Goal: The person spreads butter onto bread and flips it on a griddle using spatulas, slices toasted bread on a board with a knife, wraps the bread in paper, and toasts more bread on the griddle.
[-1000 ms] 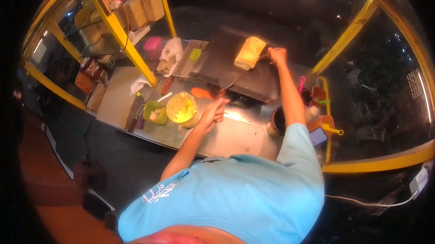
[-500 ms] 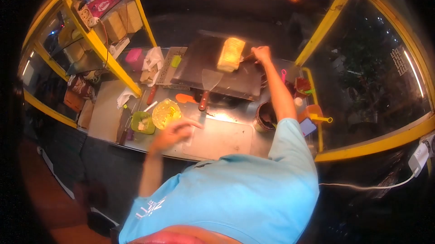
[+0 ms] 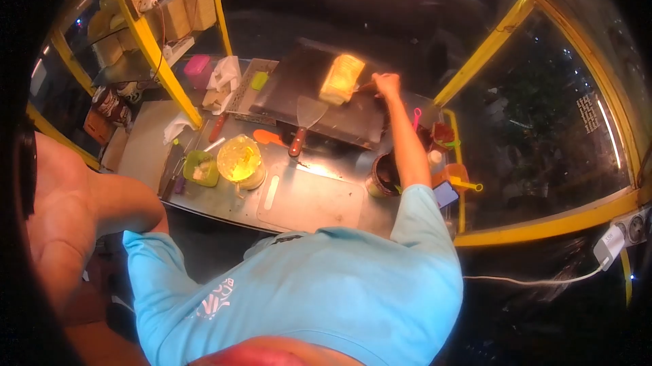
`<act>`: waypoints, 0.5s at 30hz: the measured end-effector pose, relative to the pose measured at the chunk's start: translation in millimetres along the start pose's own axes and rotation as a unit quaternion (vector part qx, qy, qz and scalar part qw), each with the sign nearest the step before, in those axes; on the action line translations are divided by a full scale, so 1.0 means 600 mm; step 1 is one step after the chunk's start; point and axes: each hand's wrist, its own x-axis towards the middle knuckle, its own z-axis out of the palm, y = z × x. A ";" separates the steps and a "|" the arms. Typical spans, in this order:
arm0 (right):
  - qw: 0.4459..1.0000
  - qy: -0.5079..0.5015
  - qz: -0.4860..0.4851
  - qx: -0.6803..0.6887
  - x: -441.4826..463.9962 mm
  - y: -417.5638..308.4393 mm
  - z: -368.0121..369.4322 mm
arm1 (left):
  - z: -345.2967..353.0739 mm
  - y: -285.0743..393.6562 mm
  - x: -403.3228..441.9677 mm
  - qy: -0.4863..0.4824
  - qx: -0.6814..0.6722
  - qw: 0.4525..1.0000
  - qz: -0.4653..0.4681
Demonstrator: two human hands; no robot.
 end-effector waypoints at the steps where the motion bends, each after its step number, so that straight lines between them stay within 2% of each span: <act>1: 1.000 0.001 0.001 0.006 -0.001 0.001 0.000 | 0.003 -0.001 0.002 0.008 0.003 1.000 0.009; 13: 1.000 -0.003 -0.015 0.023 -0.012 0.003 0.001 | 0.004 -0.031 -0.004 0.095 0.019 0.992 0.080; 15: 0.999 -0.028 -0.022 0.026 -0.011 0.007 -0.004 | 0.008 -0.039 -0.009 0.115 0.027 0.989 0.086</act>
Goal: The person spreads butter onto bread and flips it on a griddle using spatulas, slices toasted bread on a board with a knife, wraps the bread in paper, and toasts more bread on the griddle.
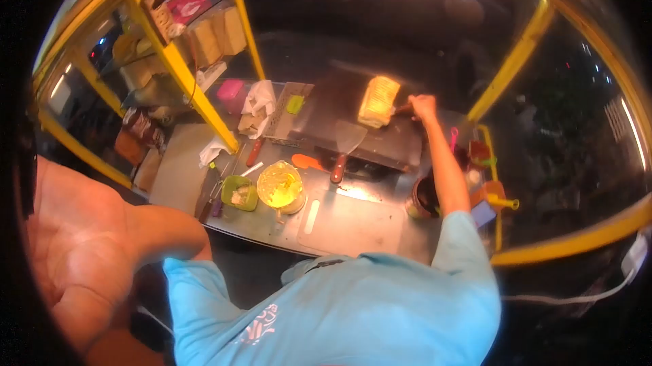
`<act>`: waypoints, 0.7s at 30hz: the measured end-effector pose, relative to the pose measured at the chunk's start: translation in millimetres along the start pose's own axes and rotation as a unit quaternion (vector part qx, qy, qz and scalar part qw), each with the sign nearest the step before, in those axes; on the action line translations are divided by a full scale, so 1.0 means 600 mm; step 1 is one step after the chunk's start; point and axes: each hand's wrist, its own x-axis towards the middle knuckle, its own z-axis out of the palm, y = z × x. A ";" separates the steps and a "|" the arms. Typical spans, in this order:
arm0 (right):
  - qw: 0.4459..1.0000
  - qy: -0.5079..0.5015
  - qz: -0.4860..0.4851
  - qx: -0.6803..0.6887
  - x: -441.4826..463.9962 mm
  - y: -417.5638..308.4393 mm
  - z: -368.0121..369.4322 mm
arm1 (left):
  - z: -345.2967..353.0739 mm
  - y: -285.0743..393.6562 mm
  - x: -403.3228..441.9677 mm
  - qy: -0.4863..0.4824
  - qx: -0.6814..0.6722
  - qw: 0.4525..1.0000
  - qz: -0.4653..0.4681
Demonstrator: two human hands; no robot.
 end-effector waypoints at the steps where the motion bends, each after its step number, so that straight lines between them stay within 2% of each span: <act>1: 1.000 0.003 -0.005 0.007 0.000 -0.001 0.002 | 0.000 -0.001 -0.002 0.005 0.003 1.000 0.002; 4: 1.000 0.015 -0.006 0.005 0.007 0.010 0.006 | -0.003 0.000 0.001 0.018 0.015 1.000 0.016; 6: 0.999 -0.018 -0.033 0.004 0.028 -0.017 0.009 | -0.006 0.009 0.002 0.016 0.019 0.999 0.024; 10: 0.999 0.003 -0.012 0.029 -0.002 -0.001 0.001 | -0.002 0.005 -0.005 0.012 0.028 1.000 0.003; 14: 1.000 0.022 0.015 0.014 -0.005 -0.015 0.011 | 0.003 0.000 -0.003 0.017 0.021 0.999 0.027; 21: 0.999 -0.007 0.015 0.033 -0.018 -0.020 0.018 | 0.014 -0.008 0.011 0.037 0.028 0.998 0.033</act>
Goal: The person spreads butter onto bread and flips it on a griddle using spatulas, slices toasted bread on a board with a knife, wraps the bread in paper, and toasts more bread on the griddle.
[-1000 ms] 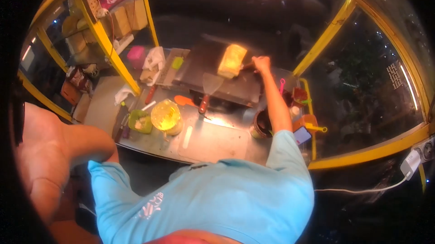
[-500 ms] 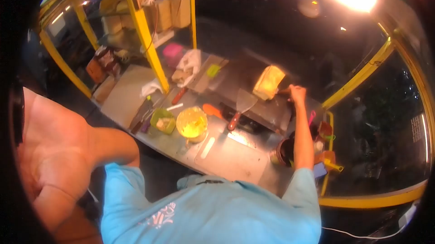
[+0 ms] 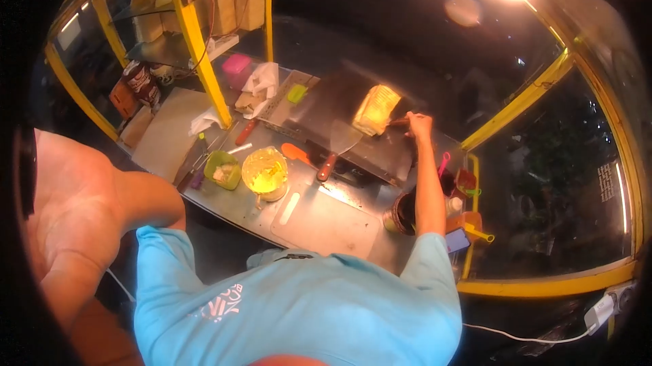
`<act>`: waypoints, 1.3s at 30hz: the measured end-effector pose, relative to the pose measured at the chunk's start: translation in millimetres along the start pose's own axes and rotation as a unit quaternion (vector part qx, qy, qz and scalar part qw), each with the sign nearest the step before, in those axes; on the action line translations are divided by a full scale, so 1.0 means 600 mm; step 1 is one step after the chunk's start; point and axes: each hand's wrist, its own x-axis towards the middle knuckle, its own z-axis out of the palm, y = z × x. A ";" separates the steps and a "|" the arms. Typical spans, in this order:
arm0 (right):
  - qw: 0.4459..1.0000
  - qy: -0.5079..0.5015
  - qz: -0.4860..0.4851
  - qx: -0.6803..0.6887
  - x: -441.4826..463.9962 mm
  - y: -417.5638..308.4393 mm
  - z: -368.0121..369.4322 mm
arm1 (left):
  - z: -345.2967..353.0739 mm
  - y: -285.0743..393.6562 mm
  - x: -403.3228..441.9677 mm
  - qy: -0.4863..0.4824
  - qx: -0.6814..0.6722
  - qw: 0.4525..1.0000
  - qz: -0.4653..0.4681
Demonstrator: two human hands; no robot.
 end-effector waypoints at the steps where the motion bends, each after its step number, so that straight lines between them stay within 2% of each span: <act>1: 1.000 0.000 -0.002 -0.001 0.001 0.000 0.000 | 0.003 0.003 -0.002 0.005 0.010 1.000 0.001; 4: 1.000 0.001 -0.001 0.000 0.001 0.004 0.004 | 0.009 0.002 -0.007 0.029 0.030 0.999 -0.005; 7: 1.000 0.001 0.001 -0.003 0.003 -0.006 0.005 | 0.026 0.023 -0.078 0.122 0.108 0.985 -0.052; 9: 1.000 0.003 0.001 0.000 0.003 -0.001 0.011 | 0.022 0.064 -0.183 0.059 0.120 0.969 -0.210; 10: 1.000 0.000 -0.001 0.001 0.006 -0.004 0.015 | 0.026 0.057 -0.193 -0.078 0.025 0.957 -0.277; 11: 1.000 -0.002 -0.001 0.000 0.007 -0.005 0.018 | 0.062 0.075 -0.241 -0.035 -0.009 0.925 -0.379; 12: 1.000 -0.003 0.000 -0.001 0.008 -0.007 0.023 | 0.072 0.094 -0.282 -0.107 -0.043 0.865 -0.488; 13: 1.000 -0.005 -0.001 -0.001 0.009 -0.009 0.027 | 0.085 0.118 -0.335 -0.121 -0.110 0.738 -0.654; 14: 1.000 -0.005 0.003 -0.003 0.011 -0.012 0.032 | 0.104 0.141 -0.413 -0.096 -0.149 0.646 -0.742; 16: 1.000 -0.008 0.003 -0.004 0.017 -0.022 0.044 | 0.110 0.195 -0.587 -0.177 -0.116 0.504 -0.838; 17: 1.000 -0.010 0.007 -0.011 0.019 -0.027 0.050 | 0.108 0.212 -0.625 -0.154 -0.178 0.434 -0.870; 18: 1.000 -0.011 0.008 -0.018 0.023 -0.034 0.060 | 0.112 0.218 -0.648 -0.152 -0.174 0.436 -0.870; 20: 1.000 -0.012 0.003 -0.027 0.025 -0.045 0.077 | 0.134 0.221 -0.670 0.013 -0.201 0.250 -0.947; 21: 0.999 -0.007 0.001 -0.034 0.026 -0.051 0.085 | 0.142 0.217 -0.670 0.080 -0.212 0.236 -0.945; 22: 0.999 -0.010 -0.001 -0.037 0.023 -0.059 0.092 | 0.148 0.212 -0.682 0.083 -0.211 0.236 -0.945; 24: 0.998 0.008 -0.016 -0.065 0.024 -0.068 0.102 | 0.158 0.192 -0.700 0.206 -0.229 0.236 -0.922; 25: 0.998 0.006 -0.019 -0.065 0.029 -0.070 0.103 | 0.165 0.183 -0.699 0.227 -0.204 0.233 -0.923; 30: 0.996 0.013 -0.013 -0.088 0.048 -0.059 0.074 | 0.164 0.169 -0.738 0.211 -0.236 0.269 -0.910; 32: 0.995 0.021 -0.015 -0.095 0.050 -0.054 0.050 | 0.160 0.170 -0.742 0.173 -0.243 0.267 -0.916; 35: 0.994 0.035 -0.014 -0.103 0.055 -0.035 -0.008 | 0.169 0.174 -0.725 0.153 -0.247 0.275 -0.916; 38: 0.991 0.043 0.005 -0.128 0.038 -0.026 -0.034 | 0.162 0.173 -0.727 0.146 -0.269 0.262 -0.915; 39: 0.991 0.039 -0.012 -0.126 0.032 -0.021 -0.045 | 0.161 0.174 -0.719 0.136 -0.263 0.274 -0.915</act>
